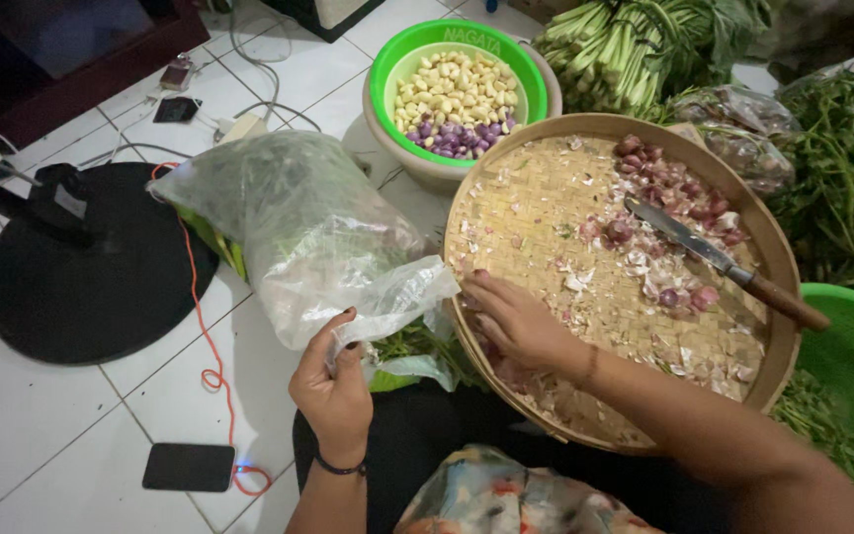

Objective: The person sits on the floor and peels small red onions using a knife over a woven tray. They trim the ends and remove the outer skins, placing the peeled onions into a green bowl nearby.

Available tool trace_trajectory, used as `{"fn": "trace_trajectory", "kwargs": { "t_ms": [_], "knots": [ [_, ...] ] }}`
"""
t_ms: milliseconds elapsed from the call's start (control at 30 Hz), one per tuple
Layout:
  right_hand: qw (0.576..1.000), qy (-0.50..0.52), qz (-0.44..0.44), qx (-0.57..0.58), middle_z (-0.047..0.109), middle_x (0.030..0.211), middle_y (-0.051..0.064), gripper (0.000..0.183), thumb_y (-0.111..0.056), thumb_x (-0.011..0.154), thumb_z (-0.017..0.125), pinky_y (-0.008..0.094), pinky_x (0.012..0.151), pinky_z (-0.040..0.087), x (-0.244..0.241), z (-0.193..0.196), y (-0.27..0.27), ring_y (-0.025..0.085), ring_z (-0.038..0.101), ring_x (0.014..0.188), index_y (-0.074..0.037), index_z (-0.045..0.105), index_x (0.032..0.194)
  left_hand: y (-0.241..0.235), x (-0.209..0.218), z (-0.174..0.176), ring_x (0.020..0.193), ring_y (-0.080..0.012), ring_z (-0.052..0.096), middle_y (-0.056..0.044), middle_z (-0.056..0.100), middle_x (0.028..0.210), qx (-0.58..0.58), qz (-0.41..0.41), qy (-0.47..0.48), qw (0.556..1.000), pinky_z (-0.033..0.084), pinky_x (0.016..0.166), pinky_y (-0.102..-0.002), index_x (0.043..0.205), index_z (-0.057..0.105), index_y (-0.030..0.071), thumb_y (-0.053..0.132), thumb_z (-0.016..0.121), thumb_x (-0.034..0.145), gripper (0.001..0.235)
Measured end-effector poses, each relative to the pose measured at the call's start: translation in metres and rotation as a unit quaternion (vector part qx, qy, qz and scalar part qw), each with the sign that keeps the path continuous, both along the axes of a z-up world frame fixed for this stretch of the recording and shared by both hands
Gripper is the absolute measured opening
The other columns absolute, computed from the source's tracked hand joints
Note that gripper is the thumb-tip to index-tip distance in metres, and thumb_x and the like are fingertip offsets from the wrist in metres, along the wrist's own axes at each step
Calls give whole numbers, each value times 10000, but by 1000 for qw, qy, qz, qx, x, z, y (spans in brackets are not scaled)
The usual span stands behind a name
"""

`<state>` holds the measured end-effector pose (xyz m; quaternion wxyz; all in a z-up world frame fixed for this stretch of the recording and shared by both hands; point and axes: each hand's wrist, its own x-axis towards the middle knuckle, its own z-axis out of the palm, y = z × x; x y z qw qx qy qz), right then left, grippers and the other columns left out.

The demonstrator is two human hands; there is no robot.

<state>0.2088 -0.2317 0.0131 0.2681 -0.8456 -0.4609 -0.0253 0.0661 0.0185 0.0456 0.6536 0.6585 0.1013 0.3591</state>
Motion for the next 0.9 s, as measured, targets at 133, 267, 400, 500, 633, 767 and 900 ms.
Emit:
{"fn": "trace_trajectory", "kwargs": {
  "t_ms": [133, 267, 400, 500, 633, 767, 900],
  "knots": [
    [999, 49, 13, -5, 458, 1538, 216, 554, -211, 1012, 522, 535, 1196, 264, 11, -4, 22, 401, 390, 1454, -21, 419, 1521, 4, -4, 3, 988, -125, 664, -114, 738, 1190, -27, 10, 40, 999, 525, 858, -256, 1234, 679, -61, -81, 560, 914, 342],
    [990, 63, 92, -88, 528, 1501, 152, 465, -283, 1018, 524, 591, 1202, 237, -1, -2, -17, 339, 443, 1445, -78, 536, 1435, 5, -6, 5, 1082, -159, 678, -130, 724, 1189, 26, 15, 20, 999, 531, 970, -265, 1235, 665, -78, -82, 568, 927, 323],
    [971, 97, 181, -120, 614, 1458, 80, 355, -312, 1066, 504, 536, 1269, 281, -18, 2, -90, 273, 506, 1438, -115, 615, 1339, 6, -7, 6, 1050, -151, 667, -132, 718, 1168, 28, 28, 37, 999, 526, 938, -249, 1238, 679, -85, -72, 567, 957, 303],
    [989, 130, -33, -54, 538, 1526, 152, 465, -263, 970, 466, 490, 1215, 338, -6, 7, -149, 340, 447, 1456, -146, 628, 1390, 5, -6, 9, 1053, -153, 673, -135, 719, 1184, 41, 43, 34, 998, 528, 928, -246, 1225, 676, -89, -75, 556, 951, 300],
    [952, 87, -287, -67, 260, 1641, 181, 572, -329, 1016, 411, 497, 1184, 297, 39, 4, -188, 399, 293, 1486, -110, 402, 1545, 6, -8, 11, 1038, -152, 675, -140, 716, 1160, 39, 43, 34, 998, 527, 945, -247, 1244, 671, -90, -79, 545, 954, 316],
    [946, 97, -264, -159, 134, 1712, 165, 608, -358, 1073, 396, 542, 1177, 165, 39, -11, -179, 402, 159, 1552, -86, 328, 1612, 4, -4, 9, 1070, -183, 691, -160, 723, 1174, 52, 64, 34, 996, 533, 1012, -267, 1228, 683, -96, -108, 523, 900, 366],
    [978, 143, -117, -99, 364, 1670, 13, 581, -419, 1008, 398, 428, 1290, 322, 9, -12, -174, 206, 353, 1561, -198, 472, 1540, 6, -2, 8, 1102, -196, 685, -168, 717, 1180, 51, 60, 35, 996, 526, 1027, -276, 1217, 685, -101, -126, 515, 849, 407]
  ]
}}
